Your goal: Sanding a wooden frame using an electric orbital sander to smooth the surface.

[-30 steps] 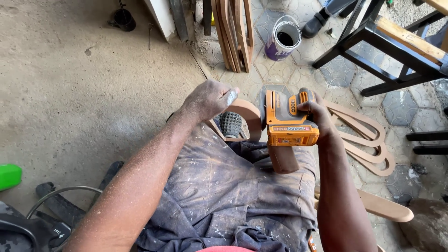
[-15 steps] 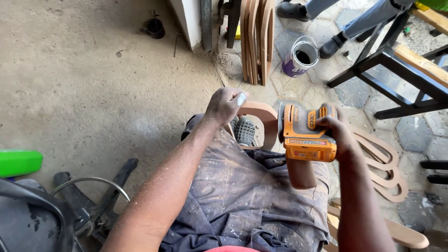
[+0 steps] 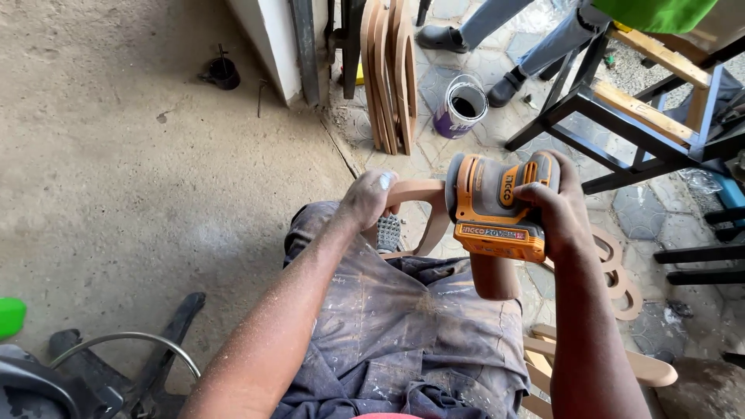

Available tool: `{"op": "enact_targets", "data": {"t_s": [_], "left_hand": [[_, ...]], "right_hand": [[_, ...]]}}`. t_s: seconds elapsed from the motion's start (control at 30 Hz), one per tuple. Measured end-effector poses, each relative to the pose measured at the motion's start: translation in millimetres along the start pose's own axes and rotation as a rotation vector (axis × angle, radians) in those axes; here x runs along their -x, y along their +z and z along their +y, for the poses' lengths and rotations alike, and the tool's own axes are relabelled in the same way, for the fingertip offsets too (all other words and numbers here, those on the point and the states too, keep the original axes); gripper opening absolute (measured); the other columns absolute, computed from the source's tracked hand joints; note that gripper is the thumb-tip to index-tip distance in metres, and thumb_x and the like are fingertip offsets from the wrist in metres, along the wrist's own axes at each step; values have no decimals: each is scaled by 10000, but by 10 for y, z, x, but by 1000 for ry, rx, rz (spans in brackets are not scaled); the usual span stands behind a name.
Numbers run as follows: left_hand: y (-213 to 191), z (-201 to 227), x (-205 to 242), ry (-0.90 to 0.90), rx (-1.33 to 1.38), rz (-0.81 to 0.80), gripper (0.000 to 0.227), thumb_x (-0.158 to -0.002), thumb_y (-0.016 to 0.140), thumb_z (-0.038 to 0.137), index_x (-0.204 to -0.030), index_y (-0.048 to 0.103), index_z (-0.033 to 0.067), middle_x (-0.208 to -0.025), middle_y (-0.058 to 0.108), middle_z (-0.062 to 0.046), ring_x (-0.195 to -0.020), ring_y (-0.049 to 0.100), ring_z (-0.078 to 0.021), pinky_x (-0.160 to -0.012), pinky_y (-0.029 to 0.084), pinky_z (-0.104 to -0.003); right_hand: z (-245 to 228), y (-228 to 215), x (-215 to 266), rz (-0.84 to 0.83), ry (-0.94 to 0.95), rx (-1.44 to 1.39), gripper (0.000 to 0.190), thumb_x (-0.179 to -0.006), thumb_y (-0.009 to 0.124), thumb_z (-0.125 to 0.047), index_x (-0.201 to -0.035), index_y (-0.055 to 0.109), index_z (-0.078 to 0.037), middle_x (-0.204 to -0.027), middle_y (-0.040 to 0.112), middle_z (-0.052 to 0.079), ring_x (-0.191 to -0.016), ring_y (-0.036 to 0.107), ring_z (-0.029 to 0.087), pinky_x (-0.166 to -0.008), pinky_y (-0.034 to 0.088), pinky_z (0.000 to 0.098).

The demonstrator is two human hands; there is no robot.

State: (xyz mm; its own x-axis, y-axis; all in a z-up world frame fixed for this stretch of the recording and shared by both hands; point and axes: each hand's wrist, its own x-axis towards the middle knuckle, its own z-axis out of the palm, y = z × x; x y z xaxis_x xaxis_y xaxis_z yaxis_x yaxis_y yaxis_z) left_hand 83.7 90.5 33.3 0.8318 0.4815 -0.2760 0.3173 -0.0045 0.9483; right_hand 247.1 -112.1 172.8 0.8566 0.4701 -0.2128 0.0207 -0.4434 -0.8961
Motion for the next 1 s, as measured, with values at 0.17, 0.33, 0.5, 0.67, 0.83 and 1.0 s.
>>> {"op": "enact_targets", "data": {"t_s": [0.17, 0.33, 0.5, 0.67, 0.83, 1.0], "left_hand": [[303, 237, 90, 19, 15, -34, 448, -927, 412, 333, -632, 678, 124, -570, 630, -85, -562, 640, -215, -674, 505, -328], [512, 217, 109, 50, 148, -110, 418, -883, 437, 330, -612, 668, 112, -571, 616, -95, -569, 652, -205, -668, 527, -319], [527, 140, 256, 73, 309, -117, 373, -871, 473, 282, -585, 631, 102, -511, 536, -80, -523, 578, -195, -545, 449, -305], [652, -302, 389, 25, 479, -131, 365, -856, 499, 253, -592, 650, 51, -537, 511, -127, -539, 536, -217, -552, 450, -311], [1018, -735, 210, 38, 644, -208, 314, -905, 416, 235, -723, 617, 75, -622, 564, -59, -525, 480, -156, -453, 395, -291], [1447, -764, 255, 159, 220, -290, 393, -925, 721, 297, -627, 583, 81, -704, 680, -34, -585, 565, -115, -498, 476, -231]], "right_hand": [[-712, 15, 416, -44, -138, 424, 892, -640, 805, -331, -1487, 529, -299, -1263, 587, 248, -1177, 589, 467, -968, 470, 548], [-749, -15, 612, -3, -136, 700, 941, -623, 859, -317, -1497, 514, -368, -1322, 599, 242, -1213, 595, 530, -1034, 471, 600], [-317, -384, 356, 120, -91, 446, 856, -707, 807, -387, -1498, 483, -348, -1272, 578, 248, -1196, 604, 466, -988, 455, 557], [-123, -553, 320, 168, -72, 355, 843, -689, 814, -398, -1476, 524, -322, -1153, 602, 226, -1092, 625, 393, -930, 474, 497], [-446, -478, 699, 45, -153, 375, 842, -686, 693, -159, -1485, 434, -91, -1270, 546, 253, -1031, 637, 382, -784, 582, 441], [-870, -153, 1213, -67, -88, 803, 1065, -577, 831, -215, -1571, 454, -159, -1294, 556, 177, -1063, 631, 332, -860, 592, 462]]}}
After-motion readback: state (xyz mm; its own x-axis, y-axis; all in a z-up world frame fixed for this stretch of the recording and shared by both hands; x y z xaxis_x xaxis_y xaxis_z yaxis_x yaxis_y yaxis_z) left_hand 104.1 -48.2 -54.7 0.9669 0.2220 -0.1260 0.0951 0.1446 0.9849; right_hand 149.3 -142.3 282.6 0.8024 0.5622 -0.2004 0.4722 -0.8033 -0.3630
